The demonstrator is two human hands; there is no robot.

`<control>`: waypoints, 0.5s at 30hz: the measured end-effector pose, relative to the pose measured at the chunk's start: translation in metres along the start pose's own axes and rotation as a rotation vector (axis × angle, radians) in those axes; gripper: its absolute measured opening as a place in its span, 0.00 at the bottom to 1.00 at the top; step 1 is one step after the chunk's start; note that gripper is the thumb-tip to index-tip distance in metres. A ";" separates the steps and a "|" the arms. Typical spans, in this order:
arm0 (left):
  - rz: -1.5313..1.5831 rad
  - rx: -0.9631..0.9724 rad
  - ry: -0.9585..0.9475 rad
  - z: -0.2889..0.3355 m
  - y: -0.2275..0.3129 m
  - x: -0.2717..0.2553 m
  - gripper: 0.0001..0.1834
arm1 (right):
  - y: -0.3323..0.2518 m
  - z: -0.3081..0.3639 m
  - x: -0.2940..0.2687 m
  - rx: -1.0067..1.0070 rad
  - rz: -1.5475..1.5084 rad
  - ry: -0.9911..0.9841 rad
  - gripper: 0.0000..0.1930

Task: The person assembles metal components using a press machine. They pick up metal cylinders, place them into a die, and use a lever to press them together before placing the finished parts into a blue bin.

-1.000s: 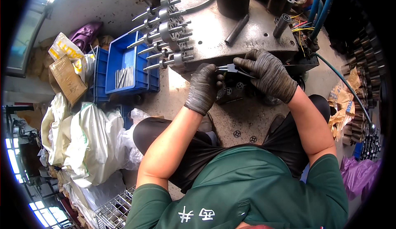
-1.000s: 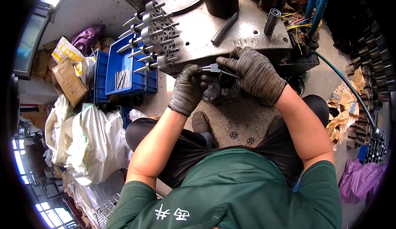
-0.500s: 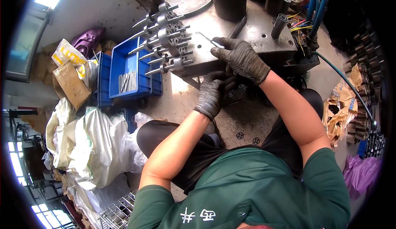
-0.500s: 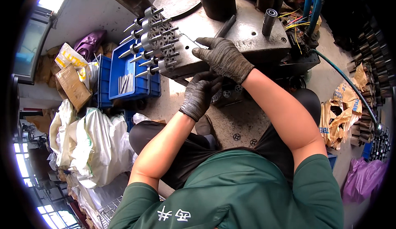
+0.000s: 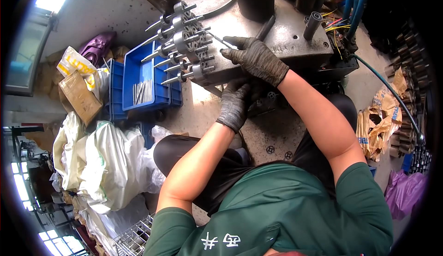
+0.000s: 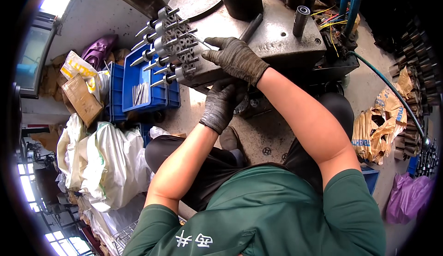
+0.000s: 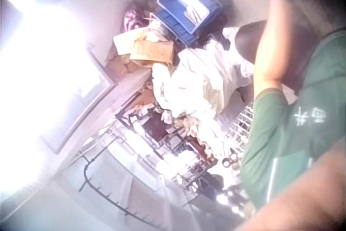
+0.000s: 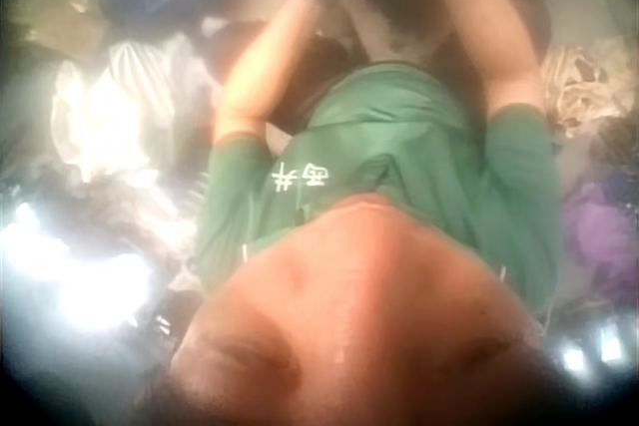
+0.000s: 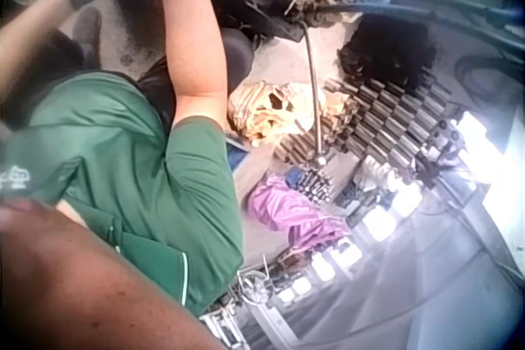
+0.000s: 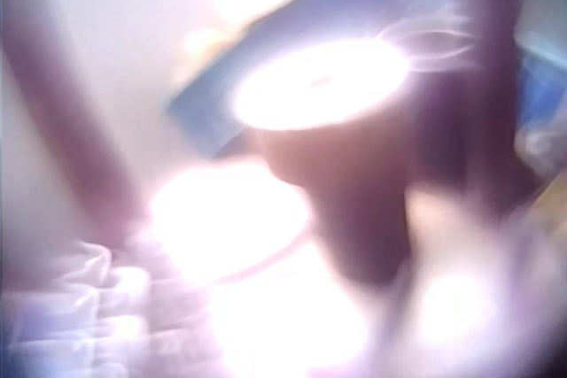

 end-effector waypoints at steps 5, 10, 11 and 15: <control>-0.072 0.009 0.025 -0.007 -0.003 -0.008 0.16 | -0.001 -0.002 0.001 0.003 -0.024 -0.039 0.34; -0.113 -0.002 0.030 -0.010 -0.006 -0.012 0.15 | -0.018 0.002 0.001 -0.039 0.070 -0.023 0.34; -0.114 -0.003 0.029 -0.010 -0.006 -0.012 0.15 | -0.018 0.003 0.001 -0.015 0.067 -0.036 0.34; -0.206 0.025 0.091 -0.016 -0.008 -0.023 0.14 | -0.019 0.006 0.005 0.012 0.057 -0.035 0.34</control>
Point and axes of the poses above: each hand's wrist, its own z-axis away from the middle knuckle, its own x-axis out of the palm, y = z × x, the point moved 5 cm from there along -z, towards the middle knuckle, and after that the axes turned 1 degree about -y, right-handed, at the moved point
